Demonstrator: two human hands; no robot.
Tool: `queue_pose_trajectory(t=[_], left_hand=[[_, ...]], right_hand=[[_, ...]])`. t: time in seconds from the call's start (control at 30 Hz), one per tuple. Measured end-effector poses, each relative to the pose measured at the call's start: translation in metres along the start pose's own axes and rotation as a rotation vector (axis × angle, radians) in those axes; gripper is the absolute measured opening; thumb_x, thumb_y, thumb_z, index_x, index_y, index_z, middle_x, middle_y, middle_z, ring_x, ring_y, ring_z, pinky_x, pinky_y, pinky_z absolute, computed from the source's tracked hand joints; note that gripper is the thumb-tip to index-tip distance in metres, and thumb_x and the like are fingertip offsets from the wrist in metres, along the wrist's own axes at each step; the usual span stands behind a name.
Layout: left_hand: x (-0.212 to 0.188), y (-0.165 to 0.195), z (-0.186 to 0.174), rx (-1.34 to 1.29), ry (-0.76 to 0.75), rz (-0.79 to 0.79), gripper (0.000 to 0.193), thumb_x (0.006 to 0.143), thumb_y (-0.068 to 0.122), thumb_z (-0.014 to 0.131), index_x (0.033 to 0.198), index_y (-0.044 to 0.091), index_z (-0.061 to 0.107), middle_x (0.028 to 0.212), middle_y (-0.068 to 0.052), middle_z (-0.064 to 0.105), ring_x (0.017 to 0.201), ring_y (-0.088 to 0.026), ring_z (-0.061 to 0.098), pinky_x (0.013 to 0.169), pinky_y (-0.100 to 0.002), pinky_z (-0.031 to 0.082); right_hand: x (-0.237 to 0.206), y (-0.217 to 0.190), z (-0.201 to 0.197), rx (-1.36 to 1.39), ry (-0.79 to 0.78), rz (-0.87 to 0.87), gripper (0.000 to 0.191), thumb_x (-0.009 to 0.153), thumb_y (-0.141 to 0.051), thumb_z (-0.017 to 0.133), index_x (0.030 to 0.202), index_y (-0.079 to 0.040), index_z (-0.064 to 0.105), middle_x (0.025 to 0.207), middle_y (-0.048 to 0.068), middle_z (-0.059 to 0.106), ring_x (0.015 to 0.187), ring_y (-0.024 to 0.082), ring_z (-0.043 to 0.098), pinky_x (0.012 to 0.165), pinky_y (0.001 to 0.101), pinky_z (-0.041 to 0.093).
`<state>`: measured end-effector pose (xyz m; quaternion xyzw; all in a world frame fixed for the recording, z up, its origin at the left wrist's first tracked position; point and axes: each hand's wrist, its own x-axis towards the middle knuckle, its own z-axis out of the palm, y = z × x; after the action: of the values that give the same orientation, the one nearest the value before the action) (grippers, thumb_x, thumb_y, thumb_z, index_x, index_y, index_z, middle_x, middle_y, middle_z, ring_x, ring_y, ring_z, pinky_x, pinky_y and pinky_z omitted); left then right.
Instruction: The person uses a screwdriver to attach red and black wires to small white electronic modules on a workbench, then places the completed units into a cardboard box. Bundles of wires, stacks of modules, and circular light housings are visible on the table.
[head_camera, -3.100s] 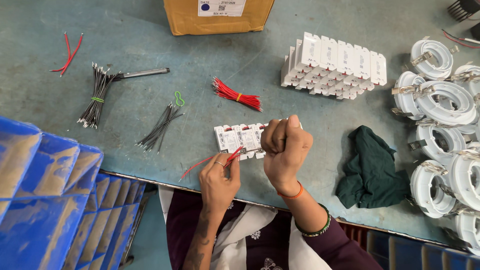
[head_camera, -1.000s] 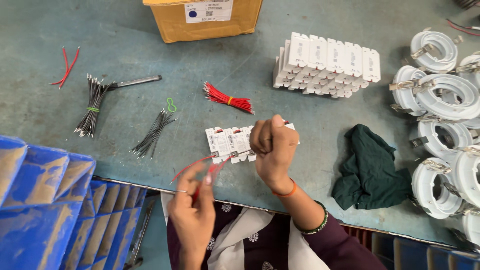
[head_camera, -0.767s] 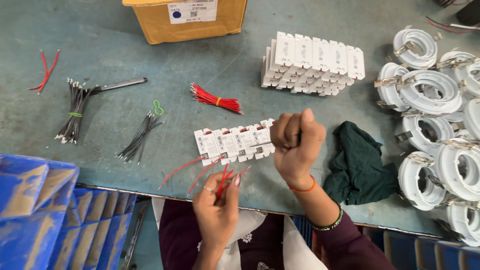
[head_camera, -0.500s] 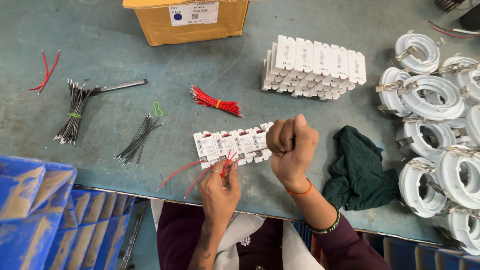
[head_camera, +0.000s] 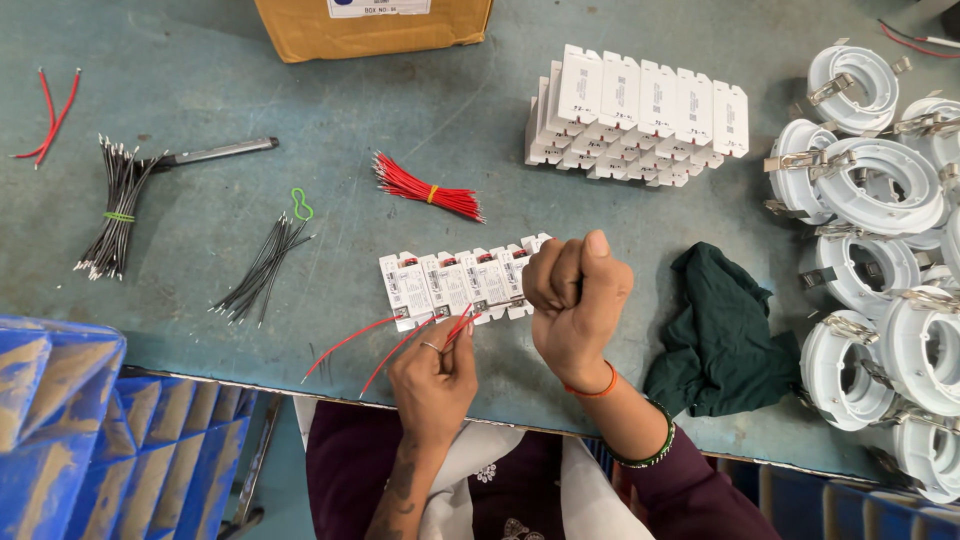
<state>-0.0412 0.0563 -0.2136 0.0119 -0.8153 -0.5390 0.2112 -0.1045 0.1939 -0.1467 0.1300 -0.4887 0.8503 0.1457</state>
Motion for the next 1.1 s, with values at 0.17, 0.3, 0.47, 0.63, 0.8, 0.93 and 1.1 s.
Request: queue_pose_trajectory(t=[0.17,0.3,0.47,0.63,0.8,0.93,1.1], left_hand=[[0.000,-0.001,0.003,0.030,0.018,0.003,0.010,0.090,0.004,0.072,0.100,-0.001,0.073,0.058,-0.006,0.056,0.043,-0.013,0.044,0.046,-0.032,0.038],[-0.001,0.000,0.003,0.028,0.023,0.003,0.011,0.089,0.003,0.072,0.100,-0.001,0.073,0.059,-0.005,0.057,0.043,-0.012,0.045,0.045,-0.031,0.038],[0.003,0.002,0.000,0.064,-0.014,-0.021,0.011,0.087,0.003,0.073,0.097,-0.001,0.074,0.055,-0.007,0.053,0.042,-0.016,0.044,0.045,-0.034,0.037],[0.010,0.004,-0.002,0.095,-0.060,-0.027,0.011,0.086,0.002,0.075,0.096,-0.001,0.075,0.057,-0.008,0.058,0.044,-0.020,0.051,0.047,-0.035,0.041],[0.012,0.003,-0.002,0.109,-0.048,0.015,0.013,0.086,0.002,0.074,0.098,0.000,0.074,0.070,-0.009,0.068,0.050,-0.019,0.060,0.049,-0.034,0.045],[0.010,0.000,-0.001,0.110,-0.045,0.038,0.013,0.086,0.002,0.075,0.099,0.001,0.074,0.073,-0.009,0.069,0.051,-0.019,0.061,0.050,-0.034,0.046],[0.010,-0.002,0.000,0.137,-0.036,0.063,0.011,0.087,0.003,0.076,0.098,0.002,0.074,0.073,-0.008,0.069,0.052,-0.020,0.062,0.050,-0.034,0.046]], right_hand=[[0.001,0.000,0.002,-0.020,0.001,-0.005,0.054,0.115,-0.027,0.038,0.066,-0.008,0.029,0.056,0.002,0.031,0.051,0.010,0.021,0.048,0.0307,0.021],[-0.001,0.000,0.005,-0.036,-0.016,-0.016,0.052,0.114,-0.027,0.037,0.066,-0.008,0.029,0.056,0.003,0.032,0.051,0.011,0.021,0.049,0.0316,0.021],[-0.004,0.000,0.006,-0.037,-0.003,-0.012,0.053,0.114,-0.027,0.038,0.066,-0.008,0.030,0.056,0.003,0.032,0.051,0.011,0.022,0.048,0.0316,0.020],[-0.004,-0.001,0.005,-0.052,0.000,-0.019,0.054,0.114,-0.028,0.039,0.065,-0.008,0.031,0.055,0.004,0.033,0.051,0.011,0.022,0.048,0.0314,0.021],[-0.005,-0.001,0.005,-0.046,0.011,-0.015,0.054,0.114,-0.029,0.039,0.065,-0.008,0.031,0.055,0.003,0.032,0.051,0.011,0.022,0.048,0.0316,0.020],[-0.006,-0.001,0.003,-0.039,0.007,-0.006,0.054,0.115,-0.030,0.038,0.065,-0.008,0.030,0.056,0.003,0.033,0.051,0.011,0.021,0.049,0.0321,0.020],[-0.006,-0.001,0.003,-0.057,0.012,-0.009,0.054,0.115,-0.030,0.037,0.066,-0.008,0.030,0.057,0.003,0.033,0.052,0.011,0.021,0.049,0.0322,0.021]])
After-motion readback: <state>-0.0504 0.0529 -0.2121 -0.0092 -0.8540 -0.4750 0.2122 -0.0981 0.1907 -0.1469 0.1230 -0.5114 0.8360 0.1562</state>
